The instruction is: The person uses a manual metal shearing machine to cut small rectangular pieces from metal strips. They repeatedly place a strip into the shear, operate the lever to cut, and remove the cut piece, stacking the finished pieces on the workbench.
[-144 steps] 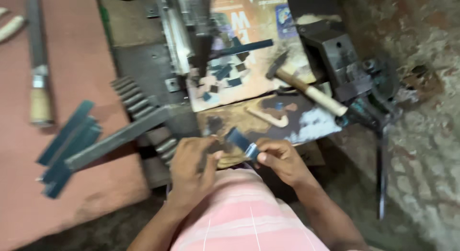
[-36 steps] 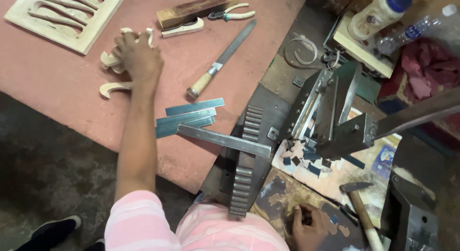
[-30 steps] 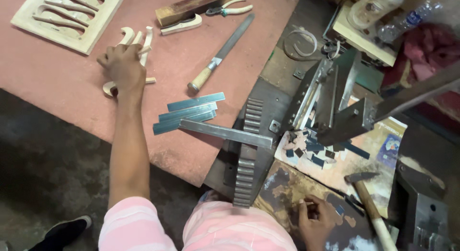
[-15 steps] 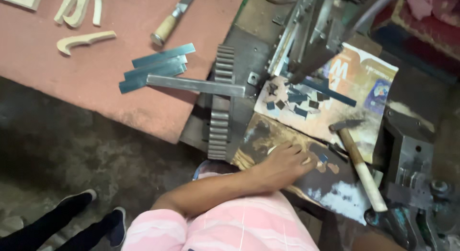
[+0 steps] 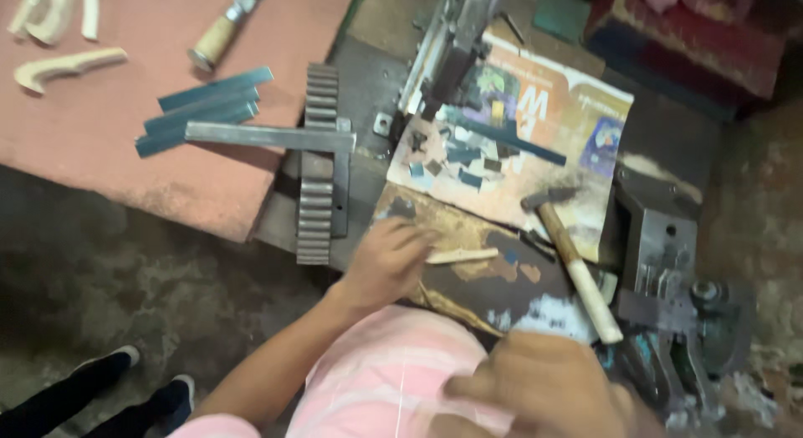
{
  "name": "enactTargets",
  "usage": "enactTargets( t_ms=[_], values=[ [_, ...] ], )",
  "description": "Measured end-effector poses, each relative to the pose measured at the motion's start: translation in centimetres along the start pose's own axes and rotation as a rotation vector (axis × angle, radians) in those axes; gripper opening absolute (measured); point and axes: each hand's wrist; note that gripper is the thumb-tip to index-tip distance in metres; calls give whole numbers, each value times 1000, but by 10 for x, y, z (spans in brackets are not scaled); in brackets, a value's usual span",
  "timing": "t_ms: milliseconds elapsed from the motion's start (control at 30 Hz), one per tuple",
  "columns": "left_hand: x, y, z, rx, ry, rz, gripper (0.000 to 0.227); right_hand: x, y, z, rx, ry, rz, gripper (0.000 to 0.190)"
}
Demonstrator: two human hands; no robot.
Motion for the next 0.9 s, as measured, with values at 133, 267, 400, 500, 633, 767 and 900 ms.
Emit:
enactTargets(
  t_ms=[133,267,400,500,633,767,900],
  values=[
    [17,55,-15,-226,198,110,19,-49,-90,-37,-506,-586,242,14],
    [69,83,-27,-385,441,250,15,-91,-192,-78,-710,-922,630,5],
    [153,123,-26,-404,460,359,15,-111,-228,-95,-587,-892,286,8],
    [218,147,-20,-215,635,382,25,-99,-230,-93,-588,-916,237,9],
    [254,149,-17,-132,674,478,25,-102,-220,-80,-622,-956,249,8],
    [260,142,-20,-50,633,476,23,-102,-226,-83,-643,-1009,243,9],
    [261,139,-17,-44,600,531,24,-101,-228,-82,-668,-1015,266,10]
  ],
)
Point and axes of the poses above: each hand's wrist, its own z-axis towards the middle knuckle, its own y-axis out of the back of the hand, x = y × z, and after that the axes turned 11 degrees about x, right-handed
